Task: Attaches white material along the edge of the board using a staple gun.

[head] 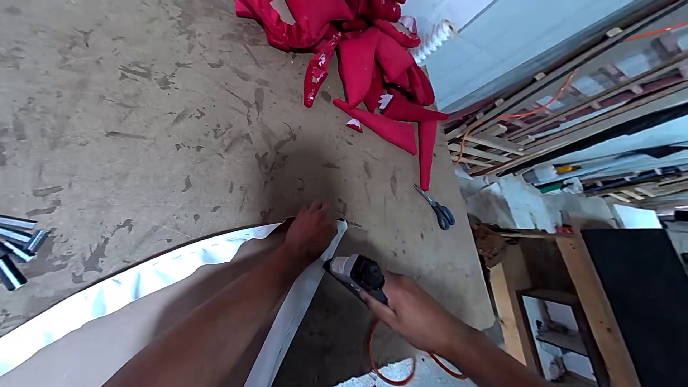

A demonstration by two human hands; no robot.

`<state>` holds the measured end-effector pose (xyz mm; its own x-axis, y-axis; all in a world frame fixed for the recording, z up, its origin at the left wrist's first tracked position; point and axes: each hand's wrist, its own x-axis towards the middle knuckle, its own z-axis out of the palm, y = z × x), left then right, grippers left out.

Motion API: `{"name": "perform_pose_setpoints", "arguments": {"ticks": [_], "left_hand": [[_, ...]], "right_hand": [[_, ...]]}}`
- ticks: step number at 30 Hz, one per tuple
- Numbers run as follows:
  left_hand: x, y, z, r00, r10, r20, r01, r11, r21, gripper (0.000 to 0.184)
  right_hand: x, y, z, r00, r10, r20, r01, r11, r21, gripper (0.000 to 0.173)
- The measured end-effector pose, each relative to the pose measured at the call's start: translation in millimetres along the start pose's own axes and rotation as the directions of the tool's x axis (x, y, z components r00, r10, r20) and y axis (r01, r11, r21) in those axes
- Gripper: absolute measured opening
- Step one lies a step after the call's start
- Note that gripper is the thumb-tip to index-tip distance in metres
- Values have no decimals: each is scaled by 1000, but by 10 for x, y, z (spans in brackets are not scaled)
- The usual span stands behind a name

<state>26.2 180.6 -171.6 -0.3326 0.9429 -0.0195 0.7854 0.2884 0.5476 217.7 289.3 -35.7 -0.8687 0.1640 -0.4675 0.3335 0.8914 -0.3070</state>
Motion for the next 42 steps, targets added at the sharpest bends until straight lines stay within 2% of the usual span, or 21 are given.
{"name": "perform_pose_setpoints", "arguments": {"ticks": [6, 12, 15, 16, 18, 19, 21, 23, 25, 26, 27, 30, 31, 32, 33, 34, 35, 36, 38, 40, 42], "left_hand": [[5, 13, -6, 1000, 12, 0, -12, 997, 72, 15], [22, 26, -34, 1000, 14, -7, -13, 993, 114, 32], [88, 2, -107, 999, -1, -35, 2, 1000, 31, 35], [118, -17, -141, 996, -11, -87, 10, 1000, -18, 38], [225, -43, -298, 983, -25, -184, 8, 996, -93, 42], [292, -39, -395, 972, -22, -236, -4, 994, -111, 44], [468, -40, -669, 937, -4, -350, -45, 990, -134, 46], [666, -11, -1090, 909, -1, -417, -76, 983, -170, 46], [880, 114, -1596, 898, -53, -437, -53, 973, -225, 48], [989, 209, -1866, 882, -74, -466, -50, 968, -248, 47], [1088, 315, -2139, 861, -83, -502, -63, 962, -267, 42], [1319, 667, -2903, 791, 10, -611, -183, 958, -222, 35], [1379, 762, -3110, 760, 51, -648, -239, 949, -205, 36], [1441, 821, -3287, 726, 81, -683, -289, 937, -196, 38], [1515, 835, -3421, 697, 93, -711, -323, 926, -196, 40], [1609, 802, -3525, 675, 86, -733, -334, 921, -199, 41], [1685, 735, -3608, 666, 83, -742, -321, 929, -184, 42], [1697, 665, -3622, 687, 69, -723, -265, 951, -161, 43], [1522, 639, -3552, 823, -10, -568, -43, 996, -80, 41], [817, 702, -3270, 911, -121, -394, 167, 982, 83, 60], [-233, 845, -2701, 932, -273, -238, 316, 934, 167, 73]], "right_hand": [[-233, -246, 200, 997, -44, 59, 43, 999, 16, 48], [-359, -396, 231, 984, -86, 157, 68, 991, 117, 42], [-573, -297, 92, 987, -26, 160, -7, 979, 204, 54], [-670, -192, 88, 995, 37, 92, -56, 974, 218, 56], [-812, 154, 226, 974, 162, -161, -125, 968, 219, 56], [-840, 380, 333, 934, 204, -292, -145, 966, 212, 55], [-779, 836, 523, 853, 241, -463, -153, 964, 219, 54], [-641, 1112, 664, 833, 244, -498, -124, 957, 262, 52], [-471, 1049, 649, 840, 204, -503, -5, 929, 369, 51], [-346, 849, 527, 838, 184, -514, 95, 879, 468, 56], [-207, 550, 347, 838, 163, -521, 213, 781, 587, 65], [194, -521, -315, 798, 111, -593, 514, 388, 765, 94], [316, -803, -490, 798, 140, -586, 543, 252, 801, 93], [439, -1001, -637, 816, 196, -544, 525, 145, 839, 85], [552, -1095, -763, 826, 233, -514, 511, 77, 856, 71], [656, -1130, -878, 829, 266, -493, 488, 87, 868, 58], [715, -1161, -968, 830, 300, -470, 445, 149, 883, 50], [735, -1206, -1020, 830, 344, -438, 379, 228, 897, 48], [812, -1216, -1106, 823, 418, -385, 247, 347, 905, 54], [1026, -1141, -1061, 816, 474, -331, 184, 331, 925, 56], [1214, -1029, -1033, 812, 497, -307, 148, 332, 931, 53]]}}
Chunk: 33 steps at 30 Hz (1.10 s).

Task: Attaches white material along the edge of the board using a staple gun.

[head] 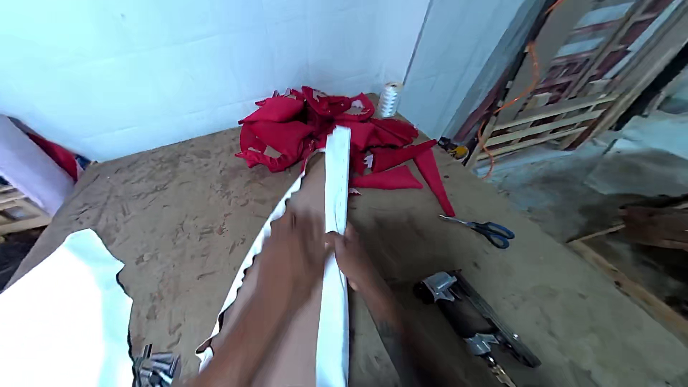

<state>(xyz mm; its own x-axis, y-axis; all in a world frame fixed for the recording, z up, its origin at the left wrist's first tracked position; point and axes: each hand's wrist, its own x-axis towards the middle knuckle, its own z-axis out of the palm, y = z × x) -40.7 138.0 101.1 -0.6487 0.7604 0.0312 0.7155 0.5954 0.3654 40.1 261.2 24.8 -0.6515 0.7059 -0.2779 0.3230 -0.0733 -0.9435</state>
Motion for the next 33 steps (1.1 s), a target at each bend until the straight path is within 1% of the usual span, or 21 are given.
{"name": "perform_pose_setpoints", "arguments": {"ticks": [1, 2, 4, 5, 6, 9, 10, 11, 12, 13, 14, 16, 19, 20, 21, 23, 25, 26, 29, 31, 33], "left_hand": [[-450, -25, 156, 990, -52, 131, 53, 999, -7, 82], [-775, -41, 243, 945, -99, 311, 114, 993, -29, 88], [-1063, -116, 277, 848, -75, 524, 167, 977, -131, 77], [-1101, -144, 261, 814, -9, 581, 149, 970, -194, 69], [-1134, -176, 254, 805, 72, 589, 111, 957, -270, 61], [-1327, -258, 78, 880, 200, 430, 65, 847, -527, 48], [-1380, -249, -72, 907, 216, 362, 60, 784, -618, 41], [-1410, -233, -251, 923, 227, 310, 66, 700, -711, 36], [-1429, -209, -442, 932, 231, 280, 88, 603, -793, 33], [-1444, -188, -615, 935, 228, 273, 120, 519, -847, 31], [-1469, -179, -745, 931, 224, 287, 159, 459, -874, 30], [-1558, -190, -837, 930, 176, 322, 234, 392, -890, 27], [-1811, -250, -594, 938, -73, 338, 345, 255, -903, 21], [-1896, -265, -472, 932, -146, 331, 356, 205, -912, 20], [-1969, -271, -380, 933, -171, 316, 344, 170, -923, 21], [-2037, -239, -273, 950, -125, 286, 303, 150, -941, 21], [-1924, -231, -310, 964, -37, 262, 264, 201, -943, 20], [-1815, -230, -361, 965, 11, 260, 250, 237, -939, 20], [-1495, -220, -453, 963, 56, 264, 242, 254, -937, 20], [-1417, -239, -398, 969, -22, 247, 247, 164, -955, 17], [-1394, -254, -316, 976, -109, 188, 193, 33, -981, 12]], "right_hand": [[43, -6, -31, 999, 38, -11, -38, 999, -17, 52], [29, 14, -66, 997, 82, -13, -82, 996, -38, 53], [-4, 131, -77, 994, 105, -41, -108, 992, -67, 57], [-18, 155, -77, 994, 93, -53, -97, 992, -81, 57], [-51, 133, -73, 996, 75, -55, -80, 993, -90, 56], [-286, -70, -64, 999, 26, -21, -27, 997, -67, 60], [-366, -137, -86, 1000, -8, -7, 8, 1000, -19, 68], [-432, -199, -99, 999, -46, 7, 46, 999, 23, 83], [-468, -249, -78, 995, -102, 1, 102, 994, 33, 98], [-496, -293, -31, 987, -162, -11, 162, 987, 15, 106], [-529, -314, 42, 974, -223, -37, 223, 975, -7, 102], [-625, -306, 192, 949, -310, -50, 306, 949, -72, 76], [-712, -41, 366, 915, -386, 114, 401, 900, -172, 29], [-719, 119, 404, 887, -419, 193, 450, 878, -161, 24], [-717, 274, 428, 839, -482, 252, 515, 853, -83, 26], [-700, 413, 399, 720, -624, 304, 640, 766, 59, 34], [-603, 334, 385, 594, -741, 315, 717, 664, 212, 39], [-540, 293, 377, 570, -759, 314, 717, 646, 260, 42], [-314, 238, 417, 611, -754, 241, 689, 656, 308, 45], [-206, 283, 501, 667, -735, 120, 674, 664, 323, 44], [-166, 328, 508, 717, -696, 18, 662, 689, 294, 44]]}}
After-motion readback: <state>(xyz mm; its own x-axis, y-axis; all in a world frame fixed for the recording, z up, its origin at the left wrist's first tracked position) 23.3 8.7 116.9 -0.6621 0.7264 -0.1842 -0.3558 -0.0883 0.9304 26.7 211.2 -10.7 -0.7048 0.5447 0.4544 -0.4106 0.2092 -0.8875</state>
